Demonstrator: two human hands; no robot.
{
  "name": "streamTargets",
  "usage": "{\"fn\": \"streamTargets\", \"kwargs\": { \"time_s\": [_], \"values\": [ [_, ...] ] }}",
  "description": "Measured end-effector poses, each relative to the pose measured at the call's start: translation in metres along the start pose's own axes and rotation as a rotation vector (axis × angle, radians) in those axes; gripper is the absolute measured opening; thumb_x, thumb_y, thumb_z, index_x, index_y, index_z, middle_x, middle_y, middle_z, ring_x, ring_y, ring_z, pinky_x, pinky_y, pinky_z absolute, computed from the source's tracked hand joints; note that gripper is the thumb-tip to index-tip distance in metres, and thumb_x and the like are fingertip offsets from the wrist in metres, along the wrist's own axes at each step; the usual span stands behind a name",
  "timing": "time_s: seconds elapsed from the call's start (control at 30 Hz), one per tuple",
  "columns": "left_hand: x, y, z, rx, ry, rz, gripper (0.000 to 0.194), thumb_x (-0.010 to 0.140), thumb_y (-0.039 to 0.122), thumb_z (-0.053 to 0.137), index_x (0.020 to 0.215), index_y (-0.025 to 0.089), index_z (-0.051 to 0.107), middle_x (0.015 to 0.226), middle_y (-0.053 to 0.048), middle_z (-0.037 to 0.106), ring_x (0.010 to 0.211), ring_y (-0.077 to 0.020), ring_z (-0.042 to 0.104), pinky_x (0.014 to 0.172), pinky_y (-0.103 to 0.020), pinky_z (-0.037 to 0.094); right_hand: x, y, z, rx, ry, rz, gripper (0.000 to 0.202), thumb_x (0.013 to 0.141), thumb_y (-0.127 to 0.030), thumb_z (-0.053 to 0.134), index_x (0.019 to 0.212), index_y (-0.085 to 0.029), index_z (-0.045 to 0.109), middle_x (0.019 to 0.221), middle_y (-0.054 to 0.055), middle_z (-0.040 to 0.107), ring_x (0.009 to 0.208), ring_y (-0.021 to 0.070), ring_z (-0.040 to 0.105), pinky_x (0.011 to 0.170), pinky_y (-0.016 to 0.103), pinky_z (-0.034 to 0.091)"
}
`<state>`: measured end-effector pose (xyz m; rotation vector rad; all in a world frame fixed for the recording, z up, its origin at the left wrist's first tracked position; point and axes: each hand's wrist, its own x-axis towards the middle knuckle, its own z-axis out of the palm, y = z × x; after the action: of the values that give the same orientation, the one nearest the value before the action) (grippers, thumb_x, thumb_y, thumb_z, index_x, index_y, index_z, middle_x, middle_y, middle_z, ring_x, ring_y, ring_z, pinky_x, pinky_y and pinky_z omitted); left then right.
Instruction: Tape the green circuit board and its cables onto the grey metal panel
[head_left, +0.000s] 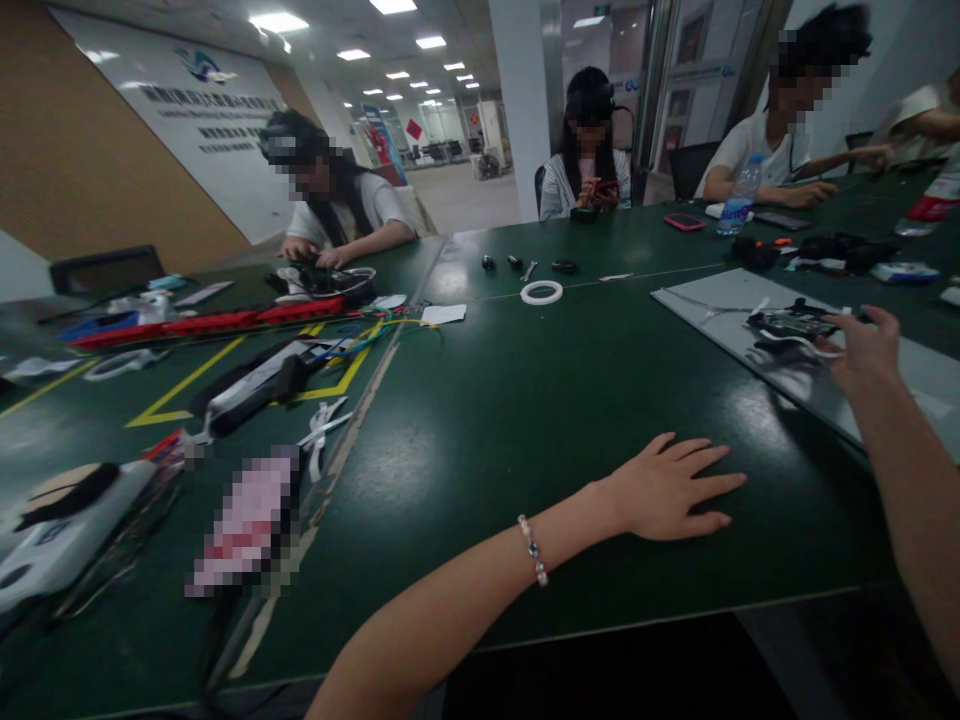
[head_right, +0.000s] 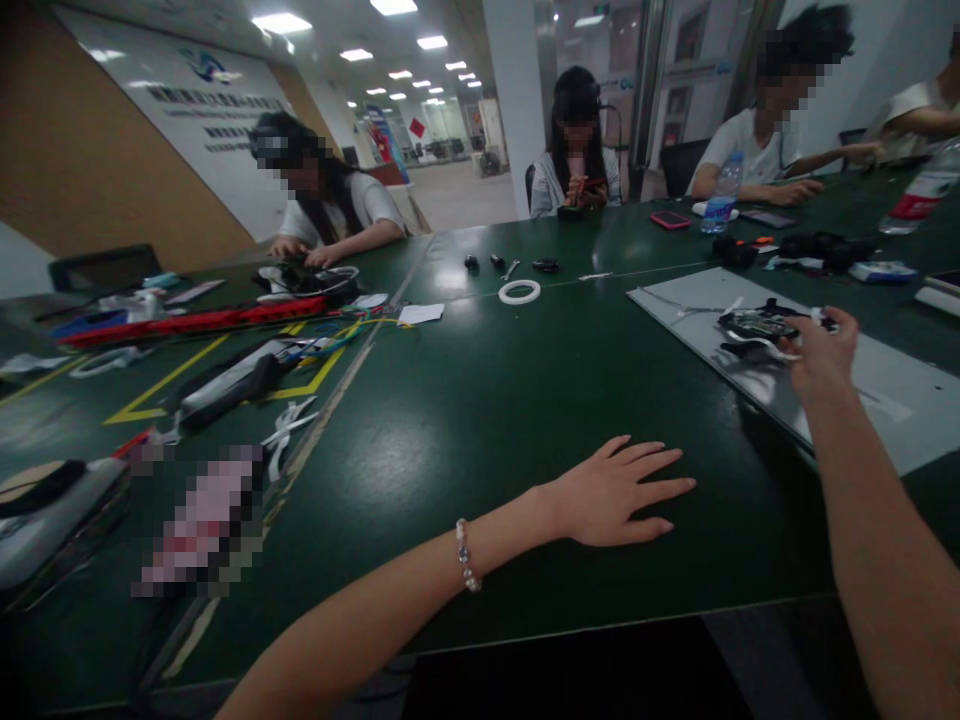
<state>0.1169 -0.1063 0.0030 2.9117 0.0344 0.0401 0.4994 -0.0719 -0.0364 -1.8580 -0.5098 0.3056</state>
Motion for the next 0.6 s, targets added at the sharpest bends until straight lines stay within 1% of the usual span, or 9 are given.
{"fn": "streamTargets", "kwargs": {
  "time_s": [0.07, 0.13, 0.23, 0.37, 0.43, 0.5, 0.6],
  "values": [
    [0.000, -0.001, -0.001, -0.010, 0.000, 0.005, 0.055, 0.098, 0.045, 0.028, 0.146, 0.020, 0.030, 0.156, -0.010, 0.023, 0.144, -0.0251, 0.019, 0.114, -0.048, 0.019, 0.001, 0.004, 0.004, 0.090, 0.025, 0.042, 0.077, 0.082, -0.026, 0.058, 0.141, -0.026, 0.009, 0.134, 0.014, 0.042, 0.090, 0.0097, 0.062, 0.066, 0.020, 0.048],
    [-0.001, -0.001, -0.002, -0.014, -0.005, 0.003, 0.054, 0.098, 0.045, 0.028, 0.146, 0.020, 0.030, 0.156, -0.009, 0.022, 0.144, -0.0254, 0.018, 0.114, -0.049, 0.018, 0.002, 0.008, 0.007, 0.154, 0.029, 0.067, 0.082, 0.075, -0.023, 0.064, 0.139, -0.029, 0.013, 0.132, 0.013, 0.045, 0.086, 0.0104, 0.062, 0.064, 0.020, 0.048],
    [-0.001, 0.000, -0.003, -0.020, -0.007, 0.004, 0.055, 0.098, 0.045, 0.029, 0.146, 0.020, 0.029, 0.156, -0.009, 0.022, 0.144, -0.0252, 0.018, 0.114, -0.049, 0.018, 0.004, 0.011, 0.013, 0.192, 0.043, 0.071, 0.080, 0.067, -0.018, 0.067, 0.135, -0.029, 0.026, 0.131, 0.012, 0.046, 0.087, 0.0124, 0.061, 0.063, 0.021, 0.048],
    [0.000, 0.000, -0.004, -0.019, -0.014, -0.020, 0.054, 0.098, 0.045, 0.029, 0.146, 0.022, 0.029, 0.156, -0.008, 0.023, 0.144, -0.0249, 0.017, 0.114, -0.049, 0.018, 0.008, 0.014, 0.019, 0.190, 0.118, 0.080, 0.071, 0.063, -0.019, 0.069, 0.125, -0.025, 0.036, 0.130, 0.013, 0.045, 0.088, 0.0145, 0.060, 0.064, 0.022, 0.049],
    [0.000, 0.000, -0.005, -0.019, -0.018, -0.027, 0.054, 0.098, 0.045, 0.029, 0.147, 0.023, 0.029, 0.156, -0.007, 0.022, 0.144, -0.0251, 0.017, 0.114, -0.049, 0.017, 0.010, 0.014, 0.020, 0.191, 0.148, 0.087, 0.064, 0.065, -0.020, 0.064, 0.122, -0.025, 0.036, 0.132, 0.013, 0.042, 0.089, 0.0146, 0.060, 0.066, 0.023, 0.049],
    [0.000, -0.001, -0.005, -0.024, -0.022, -0.020, 0.054, 0.098, 0.045, 0.030, 0.147, 0.023, 0.028, 0.156, -0.007, 0.022, 0.144, -0.0252, 0.017, 0.115, -0.049, 0.017, 0.012, 0.013, 0.018, 0.190, 0.159, 0.095, 0.059, 0.069, -0.017, 0.052, 0.123, -0.026, 0.031, 0.133, 0.013, 0.040, 0.092, 0.0149, 0.060, 0.064, 0.024, 0.049],
    [0.000, -0.002, -0.006, -0.033, -0.022, -0.003, 0.054, 0.098, 0.045, 0.029, 0.147, 0.021, 0.029, 0.156, -0.008, 0.022, 0.144, -0.0251, 0.017, 0.115, -0.049, 0.017, 0.010, 0.010, 0.010, 0.155, 0.105, 0.085, 0.059, 0.070, -0.015, 0.034, 0.126, -0.028, 0.022, 0.132, 0.013, 0.040, 0.092, 0.0152, 0.062, 0.059, 0.025, 0.048]
  ]
}}
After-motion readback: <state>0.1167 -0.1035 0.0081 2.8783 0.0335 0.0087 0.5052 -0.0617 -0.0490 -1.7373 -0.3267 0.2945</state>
